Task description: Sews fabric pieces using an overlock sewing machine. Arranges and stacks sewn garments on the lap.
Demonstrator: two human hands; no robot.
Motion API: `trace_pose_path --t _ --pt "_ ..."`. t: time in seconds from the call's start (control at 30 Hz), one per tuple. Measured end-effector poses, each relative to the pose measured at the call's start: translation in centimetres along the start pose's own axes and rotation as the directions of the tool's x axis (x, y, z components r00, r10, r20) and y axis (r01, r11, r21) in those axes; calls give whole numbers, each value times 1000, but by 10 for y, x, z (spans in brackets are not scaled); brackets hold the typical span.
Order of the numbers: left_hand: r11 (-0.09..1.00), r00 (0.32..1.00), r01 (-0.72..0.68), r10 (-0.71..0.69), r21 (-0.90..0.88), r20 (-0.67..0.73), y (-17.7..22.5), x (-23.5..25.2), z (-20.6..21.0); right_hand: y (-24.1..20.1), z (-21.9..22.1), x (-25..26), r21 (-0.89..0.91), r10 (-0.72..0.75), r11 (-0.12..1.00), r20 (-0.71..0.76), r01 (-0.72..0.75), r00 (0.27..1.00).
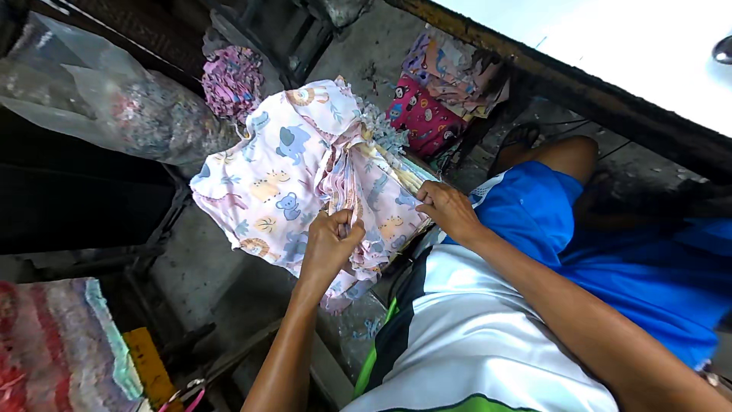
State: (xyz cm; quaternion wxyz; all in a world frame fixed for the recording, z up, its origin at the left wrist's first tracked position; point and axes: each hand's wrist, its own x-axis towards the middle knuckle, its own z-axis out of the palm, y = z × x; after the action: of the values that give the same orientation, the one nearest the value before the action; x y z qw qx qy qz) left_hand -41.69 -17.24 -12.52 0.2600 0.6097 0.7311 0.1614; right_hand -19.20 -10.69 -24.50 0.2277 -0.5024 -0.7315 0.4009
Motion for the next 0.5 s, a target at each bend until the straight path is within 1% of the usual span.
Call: trace_pose_path --t 0.07,0.17,0.3,0.43,0.5 --pt "1000 1000 2 -2 27 4 1 1 2 -2 -3 -4 2 0 1000 -24 0 1000" --pt "999 1000 1 -2 53 6 2 0 4 -3 -3 -8 -20 -42 999 -51 41 998" --pt "998 1000 -16 15 68 10 1 0 5 -2 -2 -11 -13 -51 999 -20 51 998" --pt "994 1000 -13 12 106 13 2 -1 8 -2 1 -14 -58 -150 987 -66 147 986" --pt "991 999 -41 39 124 15 0 0 10 -10 -2 -19 10 -147 989 -41 148 988"
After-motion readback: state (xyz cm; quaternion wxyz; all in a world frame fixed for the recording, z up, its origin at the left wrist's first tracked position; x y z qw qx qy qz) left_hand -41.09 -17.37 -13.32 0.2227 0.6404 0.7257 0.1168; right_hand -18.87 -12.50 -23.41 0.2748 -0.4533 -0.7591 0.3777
